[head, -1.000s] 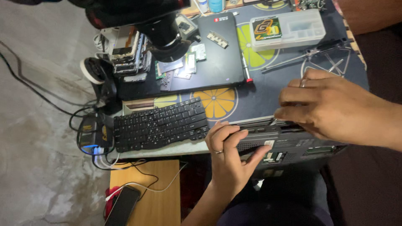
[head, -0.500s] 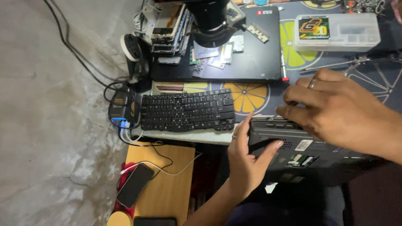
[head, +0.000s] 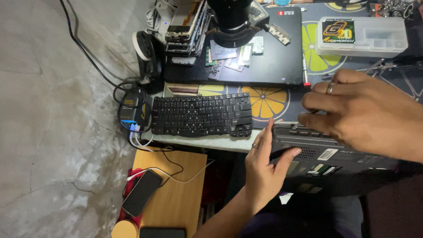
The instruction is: The person disassembles a laptop by removing screws from the bottom cover and side ports using a screwdriver. They lift the cover to expose internal components and continue unscrewing fasteners around the chassis. The person handles the laptop and screwdriver throughout the process.
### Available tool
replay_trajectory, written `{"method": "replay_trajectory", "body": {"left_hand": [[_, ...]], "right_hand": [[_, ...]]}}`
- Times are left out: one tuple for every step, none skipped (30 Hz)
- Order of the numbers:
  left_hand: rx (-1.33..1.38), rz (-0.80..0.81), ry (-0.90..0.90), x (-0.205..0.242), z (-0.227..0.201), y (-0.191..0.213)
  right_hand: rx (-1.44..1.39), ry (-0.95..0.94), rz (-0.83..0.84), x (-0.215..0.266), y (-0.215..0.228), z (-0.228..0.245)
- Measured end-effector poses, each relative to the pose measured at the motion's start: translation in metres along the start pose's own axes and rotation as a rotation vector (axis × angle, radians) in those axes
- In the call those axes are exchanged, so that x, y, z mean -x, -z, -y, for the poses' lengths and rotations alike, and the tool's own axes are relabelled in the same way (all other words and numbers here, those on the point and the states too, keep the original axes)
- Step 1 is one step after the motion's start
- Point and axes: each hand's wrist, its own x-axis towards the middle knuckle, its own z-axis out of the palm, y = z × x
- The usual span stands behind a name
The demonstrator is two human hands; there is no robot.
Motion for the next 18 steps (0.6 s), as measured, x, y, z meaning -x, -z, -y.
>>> {"method": "replay_trajectory", "body": {"left_hand": [[-0.008, 0.0, -0.005, 0.0, 0.0, 0.001], [-0.021, 0.003, -0.013, 0.0, 0.001, 0.002], [-0.032, 0.008, -0.023, -0.001, 0.002, 0.003], [-0.043, 0.012, -0.034, -0.001, 0.003, 0.003], [-0.038, 0.016, -0.036, -0.002, 0.003, 0.004], [-0.034, 0.019, -0.039, -0.002, 0.004, 0.004], [-0.03, 0.022, -0.038, -0.002, 0.004, 0.005], [-0.011, 0.03, -0.027, -0.001, 0.005, 0.005], [0.008, 0.035, -0.016, -0.001, 0.005, 0.005], [0.028, 0.04, -0.005, 0.0, 0.005, 0.005], [0.018, 0.032, -0.017, 0.0, 0.005, 0.006], [0.009, 0.024, -0.029, -0.001, 0.006, 0.006], [0.004, 0.019, -0.042, -0.001, 0.006, 0.006], [-0.006, 0.018, -0.05, -0.001, 0.007, 0.006], [-0.017, 0.017, -0.053, -0.001, 0.008, 0.007], [-0.028, 0.016, -0.056, 0.0, 0.009, 0.007], [-0.027, 0.023, -0.056, 0.001, 0.01, 0.007], [-0.027, 0.029, -0.055, 0.001, 0.011, 0.007]], "right_hand": [[0.018, 0.001, -0.009, 0.001, 0.0, 0.002], [0.016, 0.011, 0.001, 0.0, 0.0, 0.002], [0.017, 0.02, 0.011, -0.002, 0.0, 0.003], [0.018, 0.028, 0.021, -0.004, 0.0, 0.003], [0.047, 0.056, 0.06, -0.007, 0.0, 0.003], [0.075, 0.083, 0.099, -0.01, 0.001, 0.002], [0.101, 0.112, 0.139, -0.012, 0.002, 0.002], [0.032, 0.104, 0.15, -0.016, 0.001, -0.001], [-0.035, 0.099, 0.161, -0.021, 0.001, -0.006], [-0.102, 0.094, 0.173, -0.024, 0.0, -0.011], [-0.183, 0.097, 0.098, -0.028, -0.002, -0.015], [-0.263, 0.1, 0.022, -0.032, -0.006, -0.017], [-0.34, 0.098, -0.052, -0.033, -0.009, -0.019], [-0.377, 0.123, -0.104, -0.032, -0.012, -0.021], [-0.418, 0.149, -0.156, -0.03, -0.016, -0.021], [-0.458, 0.175, -0.209, -0.029, -0.02, -0.022], [-0.556, 0.119, -0.11, -0.028, -0.024, -0.024], [-0.653, 0.062, -0.011, -0.028, -0.026, -0.028]]}}
